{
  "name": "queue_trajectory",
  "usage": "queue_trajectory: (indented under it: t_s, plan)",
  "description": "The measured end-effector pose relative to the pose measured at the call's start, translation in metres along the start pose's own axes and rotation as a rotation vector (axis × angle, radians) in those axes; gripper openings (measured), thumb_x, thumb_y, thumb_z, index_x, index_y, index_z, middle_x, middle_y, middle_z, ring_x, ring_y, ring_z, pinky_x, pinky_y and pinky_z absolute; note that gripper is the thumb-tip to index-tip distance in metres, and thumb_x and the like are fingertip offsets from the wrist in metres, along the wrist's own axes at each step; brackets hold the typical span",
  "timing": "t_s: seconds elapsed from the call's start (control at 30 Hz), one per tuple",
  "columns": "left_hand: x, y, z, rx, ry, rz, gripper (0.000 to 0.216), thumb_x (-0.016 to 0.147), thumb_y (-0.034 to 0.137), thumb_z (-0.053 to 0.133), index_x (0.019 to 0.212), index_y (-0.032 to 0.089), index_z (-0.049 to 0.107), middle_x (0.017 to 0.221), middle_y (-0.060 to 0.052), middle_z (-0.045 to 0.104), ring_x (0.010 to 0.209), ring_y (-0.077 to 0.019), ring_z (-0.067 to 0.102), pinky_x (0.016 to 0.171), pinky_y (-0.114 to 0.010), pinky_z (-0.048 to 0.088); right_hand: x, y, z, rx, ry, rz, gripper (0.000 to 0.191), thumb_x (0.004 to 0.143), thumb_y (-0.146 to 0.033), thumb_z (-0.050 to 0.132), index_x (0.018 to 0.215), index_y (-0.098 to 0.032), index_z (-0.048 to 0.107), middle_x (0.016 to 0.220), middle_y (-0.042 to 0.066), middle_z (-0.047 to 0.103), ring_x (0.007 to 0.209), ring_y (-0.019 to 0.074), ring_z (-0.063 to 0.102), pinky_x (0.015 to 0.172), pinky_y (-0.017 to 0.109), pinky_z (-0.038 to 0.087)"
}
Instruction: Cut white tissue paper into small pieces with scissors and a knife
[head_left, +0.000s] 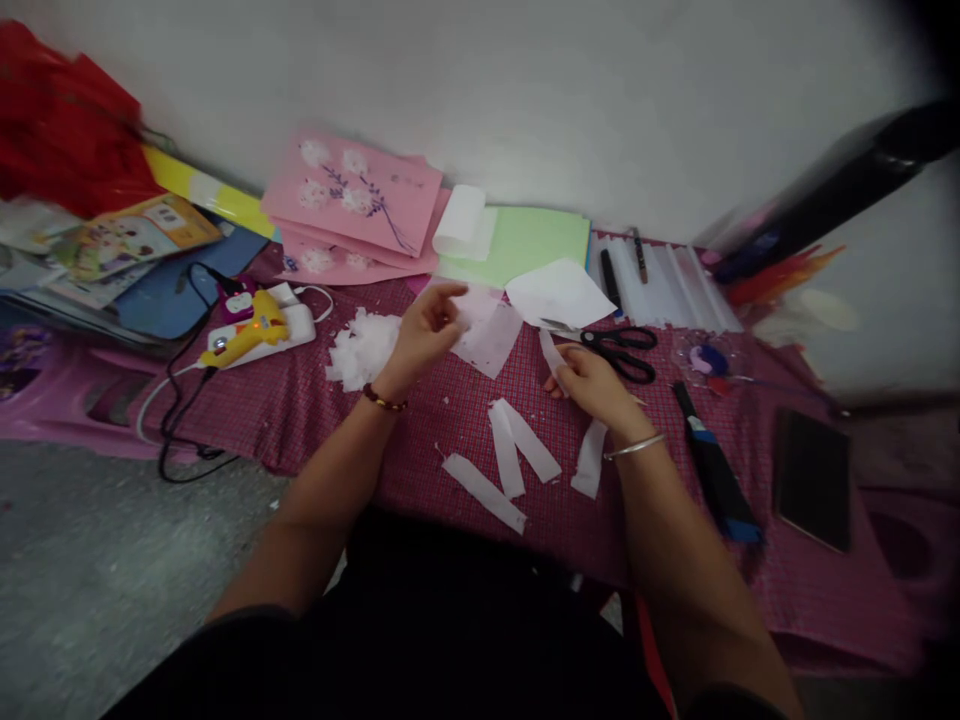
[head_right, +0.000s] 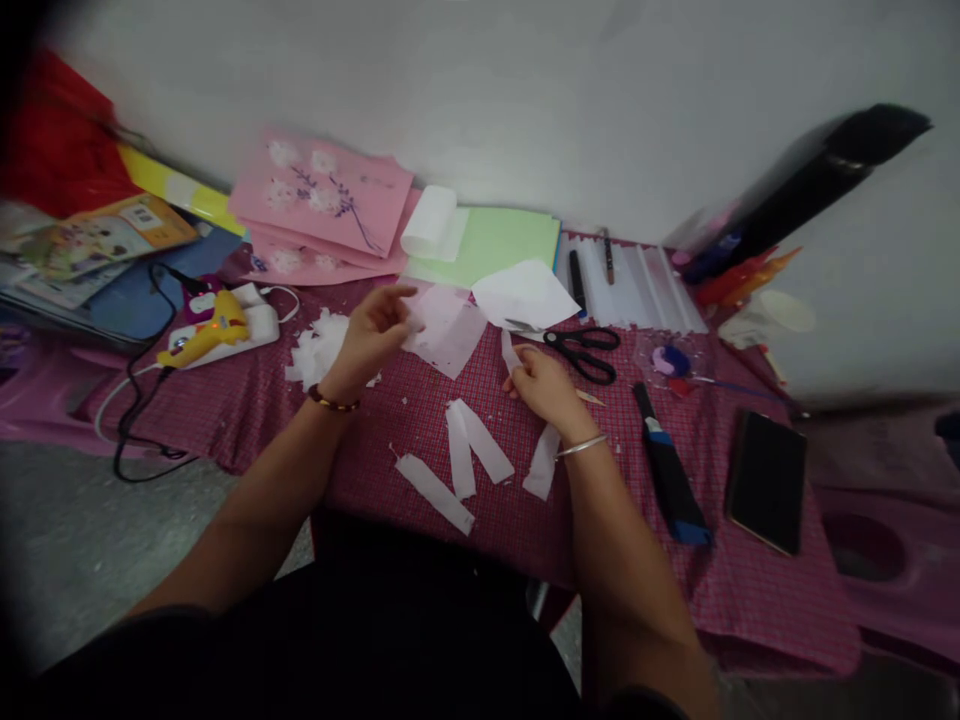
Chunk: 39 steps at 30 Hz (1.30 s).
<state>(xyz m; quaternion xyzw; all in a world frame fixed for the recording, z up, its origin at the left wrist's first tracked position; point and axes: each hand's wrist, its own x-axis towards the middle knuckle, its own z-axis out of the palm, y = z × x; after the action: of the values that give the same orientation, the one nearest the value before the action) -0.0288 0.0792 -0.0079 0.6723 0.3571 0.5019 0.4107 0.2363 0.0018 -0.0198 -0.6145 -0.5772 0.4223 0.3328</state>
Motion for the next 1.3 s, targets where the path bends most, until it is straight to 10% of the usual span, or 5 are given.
queue_trajectory:
  t_s: [0.17,0.27,0.53,1.0,1.3]
  plan:
    - [-0.017,0.010,0.022,0.328,-0.387,0.249,0.043,0.070,0.006,0.058,0.111,0.016,0.066,0.110,-0.010,0.059,0.106,-0.0211,0.058,0.086,-0.034,0.051,0.002,0.005,-0.001,-0.189,0.244,-0.178,0.026,0.077,-0.016,0.058,0.101,-0.019,0.068,0.112,0.012,0.071,0.107,0.0292,0.066,0.097,0.049,0.051]
    - [-0.023,0.021,0.027,0.451,-0.497,0.283,0.028,0.074,0.009,0.059,0.099,0.016,0.069,0.103,-0.009,0.060,0.102,-0.0213,0.058,0.091,-0.037,0.049,0.000,0.001,-0.004,-0.225,0.397,-0.292,0.021,0.081,-0.019,0.055,0.098,-0.019,0.068,0.111,0.013,0.069,0.104,0.0291,0.067,0.094,0.050,0.054]
    - [-0.026,0.016,0.026,0.447,-0.958,0.188,0.011,0.072,0.007,0.059,0.068,0.016,0.065,0.091,-0.007,0.060,0.089,-0.0179,0.057,0.086,-0.032,0.046,-0.016,-0.022,0.004,0.103,-0.189,-0.185,0.015,0.084,-0.022,0.057,0.093,-0.019,0.069,0.087,0.004,0.070,0.071,0.0171,0.067,0.070,0.035,0.058]
    - [-0.020,0.036,0.026,-0.317,-0.244,-0.352,0.018,0.073,0.024,0.071,0.076,0.017,0.055,0.071,0.002,0.062,0.051,-0.0060,0.056,0.051,-0.021,0.047,-0.032,-0.037,0.047,0.367,-0.346,-0.069,0.033,0.089,-0.038,0.061,0.118,-0.022,0.060,0.100,0.006,0.070,0.063,0.0135,0.067,0.044,0.022,0.041]
    - [-0.023,0.021,0.035,-0.104,-0.007,-0.238,0.010,0.074,0.013,0.057,0.081,0.018,0.052,0.081,0.002,0.062,0.063,-0.0083,0.059,0.060,-0.023,0.052,-0.032,-0.036,0.057,0.627,-0.419,0.151,0.025,0.074,-0.023,0.063,0.099,-0.020,0.066,0.077,0.001,0.074,0.054,0.0101,0.061,0.044,0.020,0.035]
